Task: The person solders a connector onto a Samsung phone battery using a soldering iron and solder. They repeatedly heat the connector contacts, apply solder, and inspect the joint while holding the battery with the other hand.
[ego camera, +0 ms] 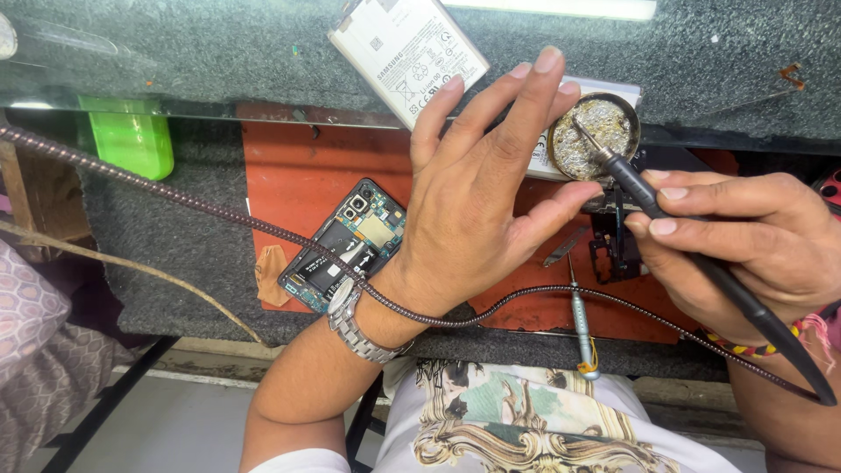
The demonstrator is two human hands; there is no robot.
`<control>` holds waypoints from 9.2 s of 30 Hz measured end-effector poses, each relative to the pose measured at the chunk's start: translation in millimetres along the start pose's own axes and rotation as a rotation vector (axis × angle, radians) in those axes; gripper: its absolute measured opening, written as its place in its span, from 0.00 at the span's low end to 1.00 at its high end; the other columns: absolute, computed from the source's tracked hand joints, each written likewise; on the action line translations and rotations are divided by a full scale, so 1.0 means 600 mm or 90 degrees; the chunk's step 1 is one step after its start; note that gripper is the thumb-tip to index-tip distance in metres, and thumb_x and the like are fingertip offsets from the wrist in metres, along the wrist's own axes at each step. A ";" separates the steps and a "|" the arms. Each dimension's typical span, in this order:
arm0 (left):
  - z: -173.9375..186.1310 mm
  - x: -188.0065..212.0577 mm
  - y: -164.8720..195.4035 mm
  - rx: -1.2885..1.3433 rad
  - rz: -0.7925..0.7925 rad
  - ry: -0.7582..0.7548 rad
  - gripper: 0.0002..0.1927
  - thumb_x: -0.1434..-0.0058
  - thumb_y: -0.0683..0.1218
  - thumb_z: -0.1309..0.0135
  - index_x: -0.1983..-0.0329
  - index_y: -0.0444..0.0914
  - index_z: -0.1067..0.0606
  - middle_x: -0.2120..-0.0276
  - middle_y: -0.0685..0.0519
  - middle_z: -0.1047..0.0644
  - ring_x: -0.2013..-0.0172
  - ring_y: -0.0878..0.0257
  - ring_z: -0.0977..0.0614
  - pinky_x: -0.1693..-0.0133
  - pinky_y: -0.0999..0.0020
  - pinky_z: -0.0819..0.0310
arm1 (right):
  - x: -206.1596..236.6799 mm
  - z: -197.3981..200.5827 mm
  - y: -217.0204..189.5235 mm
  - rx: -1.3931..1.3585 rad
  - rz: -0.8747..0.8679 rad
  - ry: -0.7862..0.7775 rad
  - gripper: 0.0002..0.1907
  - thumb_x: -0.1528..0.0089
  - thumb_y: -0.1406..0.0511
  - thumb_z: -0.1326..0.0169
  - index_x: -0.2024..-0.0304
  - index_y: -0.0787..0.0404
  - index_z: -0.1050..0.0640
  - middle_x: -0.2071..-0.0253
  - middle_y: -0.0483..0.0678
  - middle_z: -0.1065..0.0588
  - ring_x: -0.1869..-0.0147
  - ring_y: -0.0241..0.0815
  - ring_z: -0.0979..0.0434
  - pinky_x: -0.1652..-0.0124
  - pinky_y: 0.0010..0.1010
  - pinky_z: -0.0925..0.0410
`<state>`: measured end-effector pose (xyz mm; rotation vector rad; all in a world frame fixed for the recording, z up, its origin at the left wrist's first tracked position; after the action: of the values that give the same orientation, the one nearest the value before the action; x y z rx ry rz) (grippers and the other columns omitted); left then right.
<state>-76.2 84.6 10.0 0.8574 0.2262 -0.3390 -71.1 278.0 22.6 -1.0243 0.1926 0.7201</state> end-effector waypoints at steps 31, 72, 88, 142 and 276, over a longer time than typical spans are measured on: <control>0.001 0.002 -0.001 -0.003 -0.011 0.004 0.45 0.31 0.55 0.31 0.24 0.38 0.47 0.33 0.58 0.25 0.30 0.61 0.32 0.27 0.56 0.52 | 0.002 0.001 0.007 0.000 -0.036 0.005 0.13 0.44 0.80 0.34 0.62 0.67 0.24 0.56 0.57 0.27 0.47 0.56 0.18 0.46 0.37 0.21; -0.026 -0.012 0.010 -0.145 -0.138 -0.061 0.31 0.30 0.62 0.36 0.32 0.42 0.26 0.30 0.50 0.30 0.27 0.45 0.40 0.29 0.46 0.62 | 0.112 0.071 0.092 -0.071 -0.108 0.165 0.13 0.39 0.77 0.37 0.60 0.61 0.29 0.51 0.53 0.30 0.49 0.53 0.17 0.52 0.35 0.19; -0.034 -0.009 0.008 -0.173 -0.155 -0.006 0.27 0.31 0.61 0.36 0.36 0.42 0.22 0.34 0.52 0.25 0.29 0.45 0.38 0.31 0.41 0.71 | 0.081 0.061 0.069 0.026 -0.005 0.070 0.15 0.45 0.78 0.34 0.66 0.63 0.29 0.59 0.56 0.29 0.52 0.57 0.17 0.56 0.35 0.19; -0.025 -0.007 0.021 -0.160 -0.183 0.013 0.30 0.33 0.62 0.35 0.39 0.38 0.23 0.38 0.47 0.23 0.34 0.52 0.26 0.32 0.55 0.50 | 0.154 0.066 0.086 0.035 -0.075 0.102 0.08 0.40 0.76 0.40 0.69 0.65 0.27 0.56 0.64 0.23 0.53 0.51 0.17 0.52 0.34 0.21; -0.078 -0.021 0.101 -0.206 -0.087 -0.095 0.25 0.25 0.43 0.45 0.27 0.47 0.32 0.27 0.46 0.40 0.25 0.45 0.44 0.27 0.39 0.61 | 0.111 0.093 0.059 0.080 -0.265 0.189 0.17 0.29 0.75 0.39 0.50 0.67 0.36 0.53 0.61 0.20 0.57 0.40 0.23 0.58 0.24 0.31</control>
<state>-67.3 160.0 26.5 0.4967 0.1941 -0.4774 -52.7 365.7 -4.3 -1.0064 0.2670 0.1747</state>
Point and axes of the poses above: each hand's wrist, its own x-axis away from the middle knuckle, its own z-axis out of the back of the hand, y = z × x, the point moved 8 cm from there along -x, towards the middle knuckle
